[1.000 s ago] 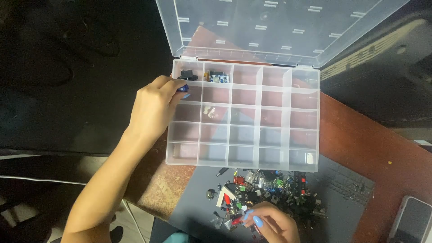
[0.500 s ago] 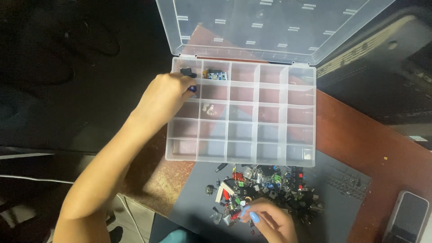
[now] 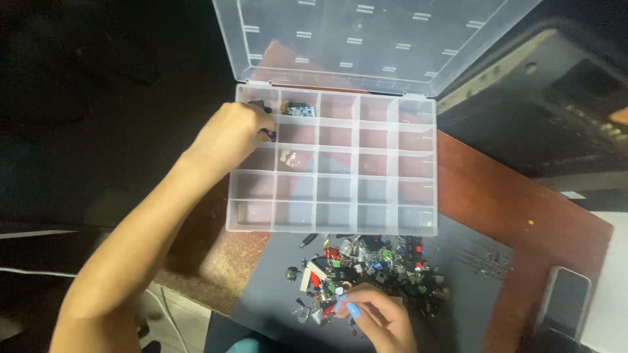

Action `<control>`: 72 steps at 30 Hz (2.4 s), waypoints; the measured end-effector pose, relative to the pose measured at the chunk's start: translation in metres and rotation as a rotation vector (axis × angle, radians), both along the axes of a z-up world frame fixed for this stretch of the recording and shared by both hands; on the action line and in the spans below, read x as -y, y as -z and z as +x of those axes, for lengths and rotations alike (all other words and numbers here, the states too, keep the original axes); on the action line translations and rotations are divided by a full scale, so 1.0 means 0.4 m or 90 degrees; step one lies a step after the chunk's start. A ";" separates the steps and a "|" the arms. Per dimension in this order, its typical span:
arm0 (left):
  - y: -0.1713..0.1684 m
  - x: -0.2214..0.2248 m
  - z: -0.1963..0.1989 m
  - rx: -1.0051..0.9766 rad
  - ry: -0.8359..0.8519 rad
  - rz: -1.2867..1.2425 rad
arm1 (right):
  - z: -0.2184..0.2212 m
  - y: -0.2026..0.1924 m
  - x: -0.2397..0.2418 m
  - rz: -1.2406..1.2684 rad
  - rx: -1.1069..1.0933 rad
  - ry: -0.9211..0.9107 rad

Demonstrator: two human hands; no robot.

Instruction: Sorting various small electronic components like buttons, switches, and LEDs from a pile into a plastic organizer box with multiple compartments.

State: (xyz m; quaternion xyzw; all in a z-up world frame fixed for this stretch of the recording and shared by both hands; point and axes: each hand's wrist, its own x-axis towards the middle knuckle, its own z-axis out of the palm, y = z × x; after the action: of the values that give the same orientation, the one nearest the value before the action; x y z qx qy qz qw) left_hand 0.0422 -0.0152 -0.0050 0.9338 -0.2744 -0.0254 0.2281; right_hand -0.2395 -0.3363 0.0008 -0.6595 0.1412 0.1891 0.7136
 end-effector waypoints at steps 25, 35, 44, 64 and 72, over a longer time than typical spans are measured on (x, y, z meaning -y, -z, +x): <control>-0.087 0.031 -0.042 -0.201 -0.075 0.171 | -0.009 0.014 -0.011 0.029 0.085 -0.061; -0.001 0.011 -0.077 -0.003 -0.101 0.065 | -0.014 0.002 -0.017 -0.013 0.152 -0.112; 0.044 0.009 -0.099 0.128 -0.053 0.050 | -0.022 0.024 -0.012 -0.085 0.133 -0.110; 0.017 0.140 -0.638 0.100 -0.164 -0.210 | -0.007 0.006 0.026 -0.164 0.283 0.015; 0.063 0.149 -0.683 0.106 -0.186 -0.067 | -0.011 -0.044 0.020 -0.257 0.346 -0.031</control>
State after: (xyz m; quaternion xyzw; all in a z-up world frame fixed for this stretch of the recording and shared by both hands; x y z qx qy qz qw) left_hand -0.2309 -0.0747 -0.0301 0.9495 -0.1545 0.1001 0.2540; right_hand -0.2439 -0.3441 0.0184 -0.8168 -0.0354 -0.0080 0.5757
